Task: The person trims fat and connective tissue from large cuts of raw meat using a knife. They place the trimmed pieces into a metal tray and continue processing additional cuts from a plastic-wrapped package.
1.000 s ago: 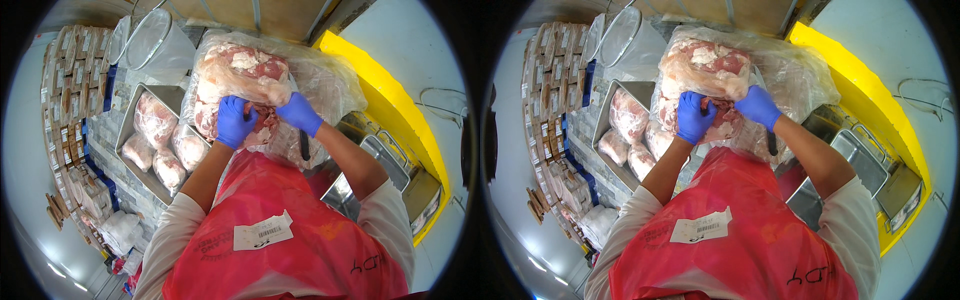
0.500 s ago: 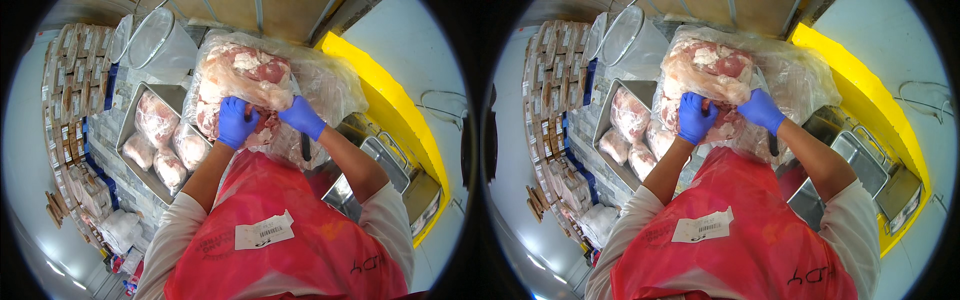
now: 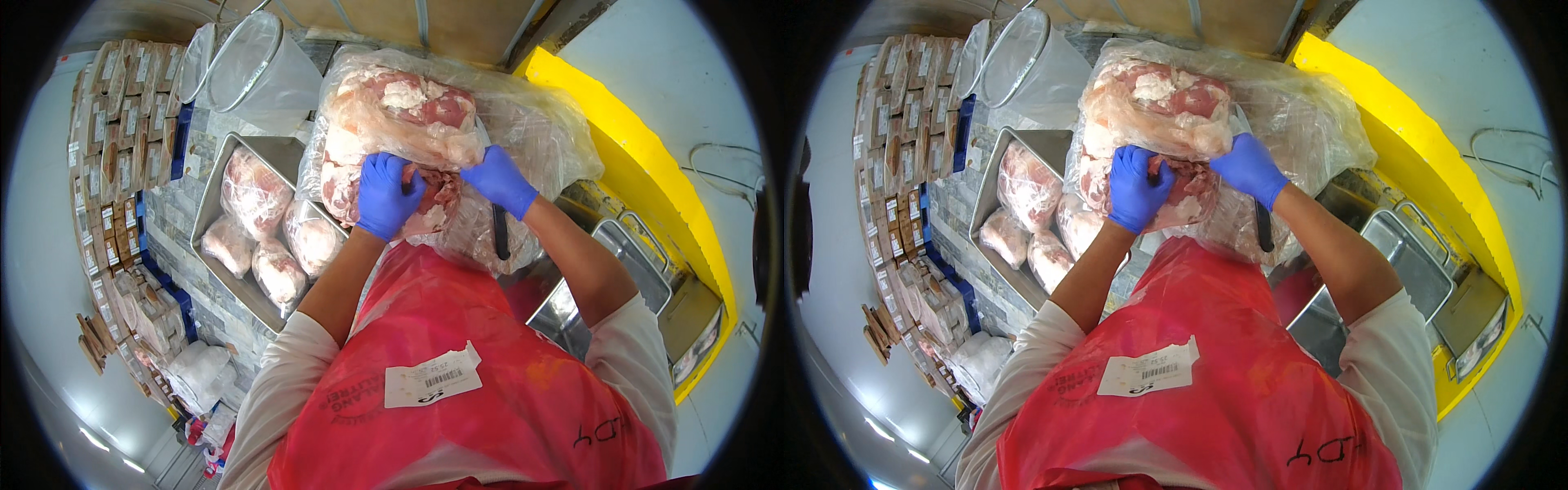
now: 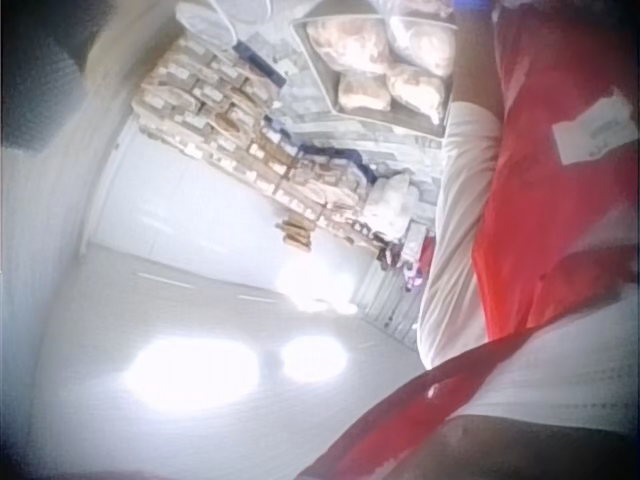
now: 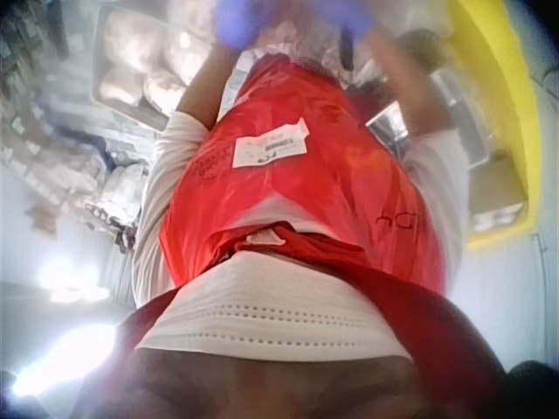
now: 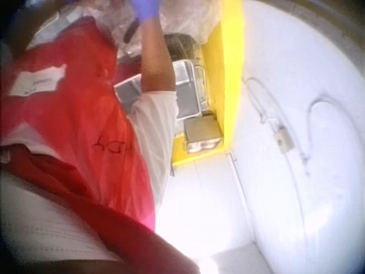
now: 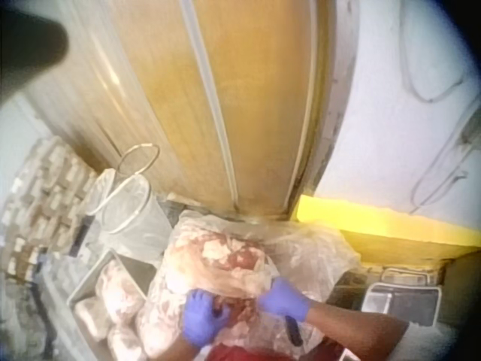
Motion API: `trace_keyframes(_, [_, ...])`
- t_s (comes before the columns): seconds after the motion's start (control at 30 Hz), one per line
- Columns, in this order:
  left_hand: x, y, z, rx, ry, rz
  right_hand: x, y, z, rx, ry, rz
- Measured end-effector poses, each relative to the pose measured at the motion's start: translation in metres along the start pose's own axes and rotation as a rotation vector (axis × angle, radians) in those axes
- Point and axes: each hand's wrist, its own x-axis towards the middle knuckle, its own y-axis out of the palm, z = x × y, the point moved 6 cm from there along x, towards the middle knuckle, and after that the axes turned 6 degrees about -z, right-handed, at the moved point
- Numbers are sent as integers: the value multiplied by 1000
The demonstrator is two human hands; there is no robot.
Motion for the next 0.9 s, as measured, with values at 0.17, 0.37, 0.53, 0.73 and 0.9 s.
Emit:
trace_keyframes(0.17, [-1, 1, 2, 7, -22, 8, -4, -6, 19, 43, -41, 0])
trace_keyframes(0.37, [2, -1, 1, 23, 1, 13, 5, -1, 3, 53, -38, -5])
trace_keyframes(0.53, [-3, 2, 3, 27, -24, 33, -6, -1, 17, 216, -125, -27])
trace_keyframes(0.73, [-2, 2, 5, 54, 8, 6, -6, 3, 34, -33, -8, 98])
trace_keyframes(0.9, [-1, 3, 2, 50, -2, 35, -1, -8, 29, -3, -36, 9])
